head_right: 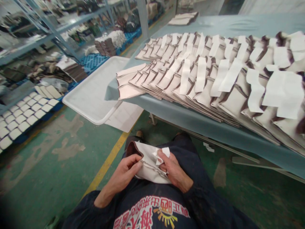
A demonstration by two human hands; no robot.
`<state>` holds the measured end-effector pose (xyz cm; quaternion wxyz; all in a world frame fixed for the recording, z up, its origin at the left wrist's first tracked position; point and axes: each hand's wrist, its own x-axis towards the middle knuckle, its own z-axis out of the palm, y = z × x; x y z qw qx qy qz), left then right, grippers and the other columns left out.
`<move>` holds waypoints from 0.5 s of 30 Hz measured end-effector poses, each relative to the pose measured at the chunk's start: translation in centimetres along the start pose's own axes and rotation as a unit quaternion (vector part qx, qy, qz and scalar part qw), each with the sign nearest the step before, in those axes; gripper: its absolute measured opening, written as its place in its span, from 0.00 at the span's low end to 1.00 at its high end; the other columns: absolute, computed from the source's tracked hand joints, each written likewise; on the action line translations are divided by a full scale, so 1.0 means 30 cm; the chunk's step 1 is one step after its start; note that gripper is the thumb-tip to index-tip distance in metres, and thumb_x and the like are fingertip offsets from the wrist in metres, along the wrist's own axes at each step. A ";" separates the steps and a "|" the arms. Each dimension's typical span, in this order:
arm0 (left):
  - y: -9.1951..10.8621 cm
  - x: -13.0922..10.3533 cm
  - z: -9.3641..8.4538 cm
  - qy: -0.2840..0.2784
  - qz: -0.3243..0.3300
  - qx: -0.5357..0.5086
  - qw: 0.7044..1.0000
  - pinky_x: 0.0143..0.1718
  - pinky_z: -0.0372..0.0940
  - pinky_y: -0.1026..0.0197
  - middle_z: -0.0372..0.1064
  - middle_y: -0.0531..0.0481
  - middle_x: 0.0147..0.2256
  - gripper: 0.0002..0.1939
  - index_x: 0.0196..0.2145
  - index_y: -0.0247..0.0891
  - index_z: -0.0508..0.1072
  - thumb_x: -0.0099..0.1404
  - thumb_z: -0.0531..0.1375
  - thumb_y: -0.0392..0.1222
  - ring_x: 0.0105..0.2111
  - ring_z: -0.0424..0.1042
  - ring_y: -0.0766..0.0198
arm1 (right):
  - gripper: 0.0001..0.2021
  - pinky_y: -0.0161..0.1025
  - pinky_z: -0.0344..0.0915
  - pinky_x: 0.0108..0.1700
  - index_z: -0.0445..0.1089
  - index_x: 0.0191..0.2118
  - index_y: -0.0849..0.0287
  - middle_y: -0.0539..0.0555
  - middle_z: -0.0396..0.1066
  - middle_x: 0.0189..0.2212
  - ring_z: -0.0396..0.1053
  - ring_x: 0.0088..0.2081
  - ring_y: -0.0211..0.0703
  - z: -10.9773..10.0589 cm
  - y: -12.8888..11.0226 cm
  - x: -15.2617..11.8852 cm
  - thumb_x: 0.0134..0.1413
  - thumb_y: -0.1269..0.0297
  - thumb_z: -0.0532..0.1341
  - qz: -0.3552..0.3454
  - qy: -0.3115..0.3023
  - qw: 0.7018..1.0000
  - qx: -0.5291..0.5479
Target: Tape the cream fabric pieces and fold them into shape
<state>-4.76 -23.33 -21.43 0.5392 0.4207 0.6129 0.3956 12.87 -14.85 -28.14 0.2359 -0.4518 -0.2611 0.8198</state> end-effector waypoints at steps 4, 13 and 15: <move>0.034 0.045 -0.045 -0.008 0.004 0.015 1.000 0.32 0.56 0.63 0.66 0.52 0.28 0.17 0.33 0.34 0.73 0.69 0.58 0.53 0.30 0.61 0.64 | 0.27 0.33 0.54 0.21 0.67 0.34 0.58 0.46 0.67 0.22 0.60 0.20 0.35 -0.002 -0.039 0.013 0.43 0.39 0.72 -0.047 0.018 0.997 -0.059; 0.169 0.196 -0.159 -0.045 -0.092 -0.114 0.988 0.22 0.47 0.67 0.60 0.59 0.22 0.17 0.31 0.36 0.71 0.57 0.68 0.52 0.19 0.54 0.73 | 0.29 0.37 0.62 0.30 0.72 0.35 0.61 0.50 0.69 0.24 0.65 0.27 0.40 0.036 -0.240 0.044 0.46 0.36 0.68 -0.233 0.039 0.941 -0.241; 0.203 0.224 -0.177 -0.058 -0.127 -0.139 0.980 0.20 0.42 0.68 0.56 0.61 0.19 0.17 0.31 0.37 0.69 0.56 0.69 0.50 0.17 0.51 0.75 | 0.28 0.38 0.62 0.31 0.72 0.35 0.61 0.50 0.69 0.24 0.64 0.27 0.40 0.050 -0.277 0.052 0.47 0.36 0.67 -0.258 0.042 0.930 -0.257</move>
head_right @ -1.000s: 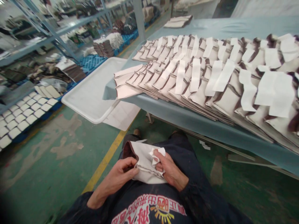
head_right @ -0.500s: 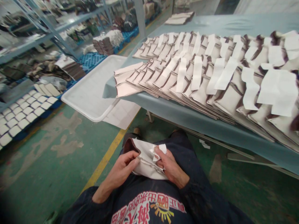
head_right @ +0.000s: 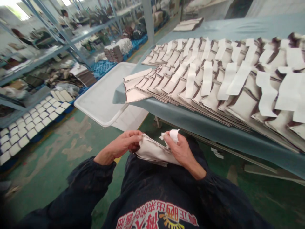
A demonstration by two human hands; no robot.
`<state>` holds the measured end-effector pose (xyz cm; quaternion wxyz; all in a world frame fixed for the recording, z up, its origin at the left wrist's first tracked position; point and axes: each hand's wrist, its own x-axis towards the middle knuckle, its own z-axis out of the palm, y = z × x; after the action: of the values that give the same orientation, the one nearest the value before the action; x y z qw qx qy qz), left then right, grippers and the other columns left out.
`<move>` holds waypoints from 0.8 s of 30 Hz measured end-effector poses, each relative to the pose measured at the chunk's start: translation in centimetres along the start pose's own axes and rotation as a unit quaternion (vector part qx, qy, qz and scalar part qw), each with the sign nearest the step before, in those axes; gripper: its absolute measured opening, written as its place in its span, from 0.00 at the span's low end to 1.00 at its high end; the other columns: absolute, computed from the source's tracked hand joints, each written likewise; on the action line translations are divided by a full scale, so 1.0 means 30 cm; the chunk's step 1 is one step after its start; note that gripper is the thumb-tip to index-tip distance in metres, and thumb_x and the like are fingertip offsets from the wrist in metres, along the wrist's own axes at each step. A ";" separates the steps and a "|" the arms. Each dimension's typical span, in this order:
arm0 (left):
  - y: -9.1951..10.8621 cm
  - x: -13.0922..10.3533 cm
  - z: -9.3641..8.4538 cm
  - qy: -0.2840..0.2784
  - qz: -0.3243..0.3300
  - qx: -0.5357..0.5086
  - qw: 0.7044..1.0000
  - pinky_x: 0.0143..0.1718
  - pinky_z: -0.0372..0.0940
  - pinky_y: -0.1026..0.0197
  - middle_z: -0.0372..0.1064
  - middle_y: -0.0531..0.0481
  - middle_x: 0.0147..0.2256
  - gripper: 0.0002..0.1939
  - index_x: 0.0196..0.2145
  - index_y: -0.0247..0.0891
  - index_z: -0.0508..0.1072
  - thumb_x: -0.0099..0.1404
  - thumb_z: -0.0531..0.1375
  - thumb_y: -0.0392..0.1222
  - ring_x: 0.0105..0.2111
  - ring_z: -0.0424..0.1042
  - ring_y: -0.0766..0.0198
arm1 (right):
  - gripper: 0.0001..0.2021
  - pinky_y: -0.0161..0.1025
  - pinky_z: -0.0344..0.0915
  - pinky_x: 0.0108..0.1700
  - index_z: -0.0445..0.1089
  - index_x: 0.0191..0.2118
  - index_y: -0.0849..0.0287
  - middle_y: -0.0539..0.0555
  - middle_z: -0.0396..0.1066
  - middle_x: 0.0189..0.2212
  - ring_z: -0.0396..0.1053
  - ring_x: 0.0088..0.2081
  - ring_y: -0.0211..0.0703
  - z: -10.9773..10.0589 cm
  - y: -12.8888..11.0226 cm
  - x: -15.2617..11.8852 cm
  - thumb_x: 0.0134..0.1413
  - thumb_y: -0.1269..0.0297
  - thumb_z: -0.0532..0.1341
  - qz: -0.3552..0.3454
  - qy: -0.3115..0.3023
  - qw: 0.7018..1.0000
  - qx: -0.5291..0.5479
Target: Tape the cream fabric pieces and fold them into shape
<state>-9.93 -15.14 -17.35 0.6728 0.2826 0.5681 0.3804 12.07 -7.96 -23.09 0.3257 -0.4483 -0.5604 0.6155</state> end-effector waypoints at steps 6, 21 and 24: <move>0.050 0.004 0.004 0.002 0.027 0.028 0.999 0.19 0.39 0.67 0.54 0.62 0.19 0.15 0.32 0.37 0.69 0.57 0.67 0.49 0.17 0.48 0.74 | 0.26 0.34 0.54 0.23 0.71 0.37 0.61 0.46 0.64 0.22 0.56 0.21 0.34 -0.009 -0.066 0.029 0.54 0.38 0.64 -0.034 -0.013 0.999 -0.009; -0.032 -0.050 0.050 0.037 0.155 0.173 0.972 0.32 0.55 0.63 0.64 0.53 0.29 0.14 0.34 0.35 0.73 0.68 0.59 0.50 0.30 0.60 0.65 | 0.25 0.28 0.40 0.19 0.63 0.32 0.58 0.41 0.52 0.23 0.42 0.21 0.27 0.035 -0.120 -0.053 0.37 0.52 0.77 0.166 -0.209 0.926 0.268; -0.049 -0.047 0.052 0.033 0.151 0.166 0.974 0.32 0.56 0.62 0.64 0.53 0.30 0.15 0.34 0.34 0.72 0.68 0.59 0.50 0.30 0.60 0.65 | 0.20 0.27 0.41 0.19 0.63 0.31 0.58 0.41 0.53 0.22 0.43 0.21 0.27 0.037 -0.093 -0.058 0.38 0.60 0.75 0.162 -0.192 0.930 0.270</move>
<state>-8.23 -17.05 -17.47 0.5323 0.4602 0.5956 0.3874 11.45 -9.52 -20.05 0.2165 -0.3017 -0.3446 0.8622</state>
